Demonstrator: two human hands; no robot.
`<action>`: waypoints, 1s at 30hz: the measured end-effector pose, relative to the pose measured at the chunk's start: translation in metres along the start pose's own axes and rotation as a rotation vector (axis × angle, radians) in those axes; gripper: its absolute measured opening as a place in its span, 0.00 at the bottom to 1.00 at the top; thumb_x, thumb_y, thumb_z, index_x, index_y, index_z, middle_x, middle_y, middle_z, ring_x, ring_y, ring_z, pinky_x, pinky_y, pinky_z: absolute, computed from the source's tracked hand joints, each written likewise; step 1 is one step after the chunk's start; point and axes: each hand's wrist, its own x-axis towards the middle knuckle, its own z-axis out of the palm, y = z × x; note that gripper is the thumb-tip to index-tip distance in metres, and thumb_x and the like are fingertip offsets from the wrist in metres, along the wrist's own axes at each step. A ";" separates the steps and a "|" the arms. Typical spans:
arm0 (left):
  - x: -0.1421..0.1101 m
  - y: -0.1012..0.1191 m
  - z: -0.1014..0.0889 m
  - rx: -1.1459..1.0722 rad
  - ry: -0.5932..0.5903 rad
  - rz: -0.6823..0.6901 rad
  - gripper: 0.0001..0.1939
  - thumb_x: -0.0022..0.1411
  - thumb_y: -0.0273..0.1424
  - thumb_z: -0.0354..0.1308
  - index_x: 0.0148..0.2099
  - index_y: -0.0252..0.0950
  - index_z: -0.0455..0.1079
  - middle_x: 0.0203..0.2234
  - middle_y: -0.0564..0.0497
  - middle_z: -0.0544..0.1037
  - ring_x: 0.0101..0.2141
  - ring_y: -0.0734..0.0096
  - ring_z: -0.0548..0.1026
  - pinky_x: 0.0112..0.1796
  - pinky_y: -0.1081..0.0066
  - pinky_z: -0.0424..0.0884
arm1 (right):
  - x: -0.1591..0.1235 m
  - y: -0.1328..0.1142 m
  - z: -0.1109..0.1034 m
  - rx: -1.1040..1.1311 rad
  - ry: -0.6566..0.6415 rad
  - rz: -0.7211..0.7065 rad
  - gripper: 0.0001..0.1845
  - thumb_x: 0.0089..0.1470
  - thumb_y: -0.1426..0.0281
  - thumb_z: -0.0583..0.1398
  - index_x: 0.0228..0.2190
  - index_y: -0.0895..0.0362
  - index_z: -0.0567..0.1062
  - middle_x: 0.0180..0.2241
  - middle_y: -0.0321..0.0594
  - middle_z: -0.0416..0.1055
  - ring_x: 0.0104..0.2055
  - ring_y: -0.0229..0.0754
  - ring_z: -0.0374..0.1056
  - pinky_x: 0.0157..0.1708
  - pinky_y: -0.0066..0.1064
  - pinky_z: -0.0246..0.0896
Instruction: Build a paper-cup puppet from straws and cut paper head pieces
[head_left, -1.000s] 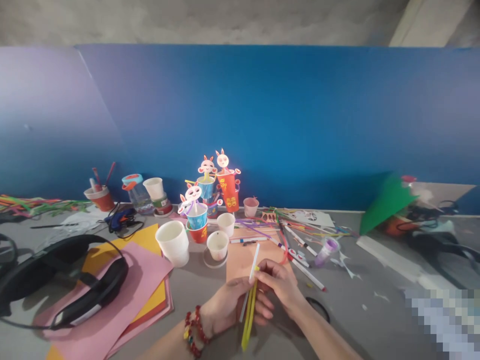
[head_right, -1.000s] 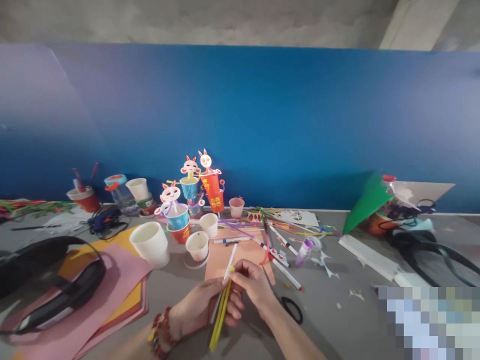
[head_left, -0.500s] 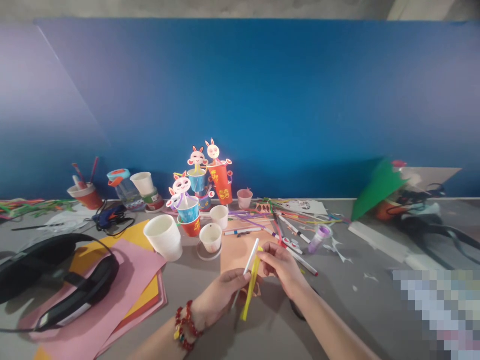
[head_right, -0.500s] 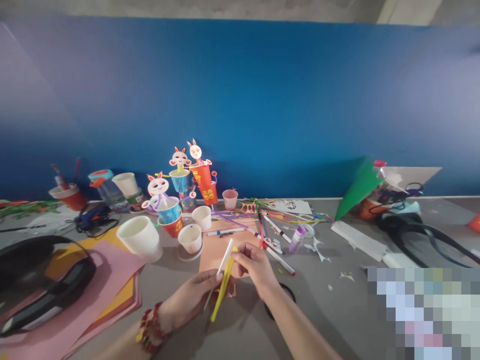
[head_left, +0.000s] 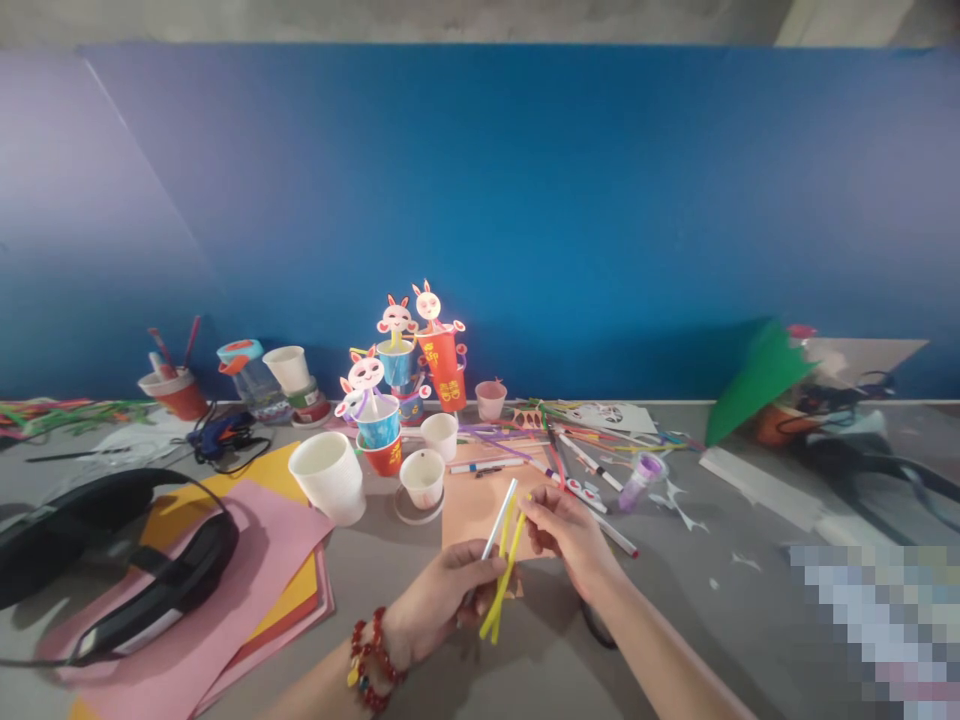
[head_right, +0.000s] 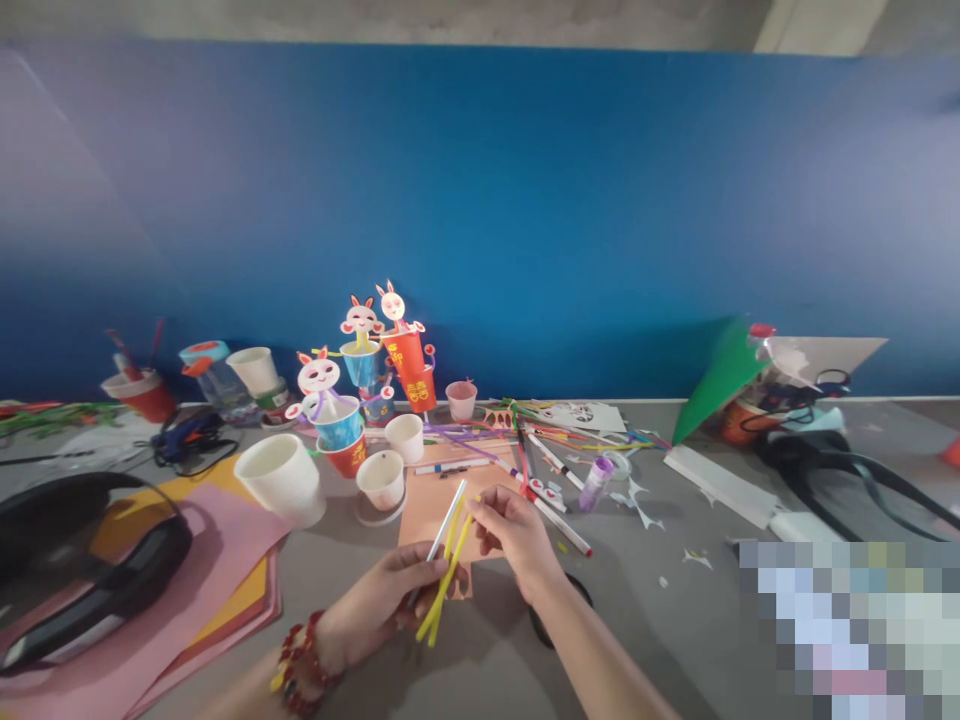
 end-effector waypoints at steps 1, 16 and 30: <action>0.000 -0.001 -0.001 -0.003 0.007 0.013 0.16 0.56 0.41 0.65 0.33 0.30 0.77 0.16 0.56 0.68 0.16 0.83 0.53 0.17 0.76 0.42 | -0.001 -0.003 -0.001 0.021 0.021 -0.029 0.20 0.44 0.56 0.70 0.24 0.57 0.69 0.20 0.31 0.69 0.18 0.30 0.60 0.18 0.21 0.57; 0.005 -0.003 -0.012 -0.310 0.066 0.121 0.15 0.55 0.37 0.68 0.29 0.33 0.67 0.13 0.64 0.56 0.15 0.85 0.45 0.16 0.78 0.39 | -0.032 -0.025 0.027 -1.146 -0.350 -1.310 0.11 0.61 0.78 0.54 0.38 0.56 0.76 0.31 0.39 0.80 0.30 0.38 0.73 0.33 0.27 0.68; 0.001 -0.002 -0.008 0.025 0.257 0.282 0.23 0.62 0.50 0.56 0.30 0.33 0.67 0.16 0.60 0.61 0.15 0.85 0.52 0.17 0.77 0.43 | -0.034 -0.012 0.015 -0.710 -0.170 -1.047 0.08 0.59 0.74 0.59 0.39 0.54 0.77 0.31 0.41 0.78 0.31 0.41 0.74 0.34 0.30 0.68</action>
